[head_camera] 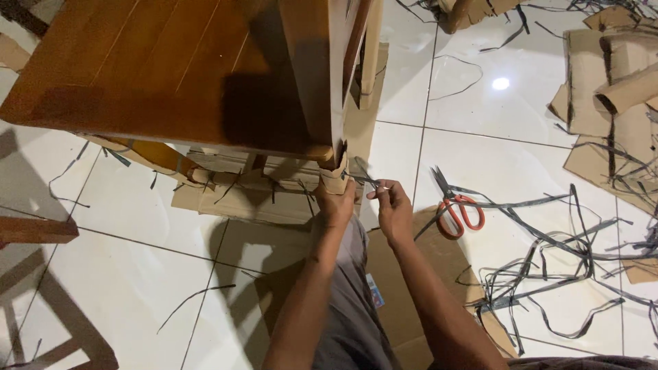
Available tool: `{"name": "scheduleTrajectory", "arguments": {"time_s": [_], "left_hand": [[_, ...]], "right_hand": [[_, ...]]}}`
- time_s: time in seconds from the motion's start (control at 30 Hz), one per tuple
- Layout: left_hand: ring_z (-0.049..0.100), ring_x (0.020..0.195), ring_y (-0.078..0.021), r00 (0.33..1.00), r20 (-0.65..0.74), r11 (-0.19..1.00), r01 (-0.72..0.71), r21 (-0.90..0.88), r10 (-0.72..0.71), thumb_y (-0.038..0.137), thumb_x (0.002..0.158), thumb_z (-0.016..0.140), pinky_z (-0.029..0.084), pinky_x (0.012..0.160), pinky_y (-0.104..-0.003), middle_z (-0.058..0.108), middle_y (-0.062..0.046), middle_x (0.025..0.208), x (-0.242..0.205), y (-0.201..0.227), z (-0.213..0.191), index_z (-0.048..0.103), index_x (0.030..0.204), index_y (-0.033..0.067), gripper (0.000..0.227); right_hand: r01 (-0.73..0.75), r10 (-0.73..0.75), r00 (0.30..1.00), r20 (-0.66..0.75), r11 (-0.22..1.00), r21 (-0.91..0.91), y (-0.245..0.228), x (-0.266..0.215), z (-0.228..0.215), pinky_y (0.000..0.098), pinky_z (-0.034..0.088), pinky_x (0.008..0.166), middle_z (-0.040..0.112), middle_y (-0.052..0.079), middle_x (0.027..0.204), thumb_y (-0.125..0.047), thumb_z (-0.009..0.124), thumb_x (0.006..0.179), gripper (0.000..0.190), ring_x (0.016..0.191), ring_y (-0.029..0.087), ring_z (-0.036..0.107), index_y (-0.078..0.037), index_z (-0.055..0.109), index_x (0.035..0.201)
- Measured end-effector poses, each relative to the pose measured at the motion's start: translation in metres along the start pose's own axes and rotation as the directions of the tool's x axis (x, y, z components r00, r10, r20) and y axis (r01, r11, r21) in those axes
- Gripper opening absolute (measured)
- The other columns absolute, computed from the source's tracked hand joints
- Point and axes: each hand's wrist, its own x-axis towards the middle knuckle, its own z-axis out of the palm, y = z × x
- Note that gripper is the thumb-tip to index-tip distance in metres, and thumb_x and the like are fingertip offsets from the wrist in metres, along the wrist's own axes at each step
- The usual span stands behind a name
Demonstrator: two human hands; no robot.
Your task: Wrapping wooden chair legs with cardboard and securing them with plastic strips for protection.
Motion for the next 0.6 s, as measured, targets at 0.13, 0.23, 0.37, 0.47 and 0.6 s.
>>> {"name": "scheduleTrajectory", "arguments": {"time_s": [0.13, 0.23, 0.37, 0.47, 0.6], "left_hand": [[0.076, 0.078, -0.036, 0.963, 0.264, 0.997, 0.045, 0.055, -0.058, 0.016, 0.072, 0.074, 0.053, 0.072, -0.053, 0.074, -0.014, 0.072, 0.023, 0.087, -0.03, 0.07, 0.078, 0.0084, 0.01], [0.074, 0.1, -0.0396, 0.929, 0.355, 0.994, 0.09, 0.067, -0.108, 0.026, 0.072, 0.086, 0.056, 0.088, -0.054, 0.078, -0.019, 0.098, 0.025, 0.067, -0.029, 0.074, 0.101, 0.006, 0.037], [0.049, 0.137, -0.0481, 0.862, 0.494, 0.991, 0.135, -0.003, -0.115, 0.041, 0.09, 0.075, 0.041, 0.111, -0.058, 0.055, -0.031, 0.146, 0.023, 0.071, -0.039, 0.053, 0.142, -0.005, 0.073], [0.048, 0.136, -0.0478, 0.854, 0.52, 0.997, 0.058, -0.052, -0.022, 0.032, 0.091, 0.08, 0.039, 0.11, -0.063, 0.054, -0.031, 0.146, 0.025, 0.047, -0.038, 0.049, 0.145, -0.0035, 0.072], [0.053, 0.134, -0.0457, 0.844, 0.536, 0.994, 0.039, -0.105, 0.023, 0.035, 0.083, 0.084, 0.037, 0.113, -0.06, 0.056, -0.03, 0.142, 0.026, 0.058, -0.042, 0.046, 0.147, -0.0023, 0.083]], "right_hand": [[0.003, -0.003, 0.999, -0.047, 1.0, 0.005, 0.022, 0.016, 0.013, 0.0326, 0.044, 0.073, 0.074, 0.01, 0.085, -0.011, 0.051, 0.102, 0.02, 0.074, 0.021, 0.058, -0.006, 0.07, 0.11], [-0.015, 0.007, 0.998, -0.059, 0.991, -0.135, 0.032, 0.024, 0.018, 0.0296, 0.047, 0.073, 0.077, 0.004, 0.086, -0.018, 0.057, 0.1, 0.021, 0.073, 0.017, 0.063, -0.017, 0.075, 0.11], [0.041, -0.048, 0.998, -0.031, 0.975, -0.218, 0.032, 0.025, 0.04, 0.0362, 0.051, 0.068, 0.073, 0.01, 0.077, -0.02, 0.063, 0.098, 0.017, 0.066, 0.022, 0.065, -0.017, 0.079, 0.104], [0.077, -0.085, 0.996, -0.031, 0.978, -0.192, 0.041, 0.027, 0.051, 0.0297, 0.049, 0.059, 0.072, 0.007, 0.07, -0.017, 0.065, 0.098, 0.013, 0.058, 0.016, 0.06, -0.014, 0.078, 0.097], [0.108, -0.097, 0.986, 0.134, 0.991, -0.074, 0.021, 0.02, 0.045, 0.0464, 0.056, 0.082, 0.067, 0.023, 0.105, -0.011, 0.061, 0.094, 0.029, 0.091, 0.038, 0.068, -0.002, 0.074, 0.118]]}}
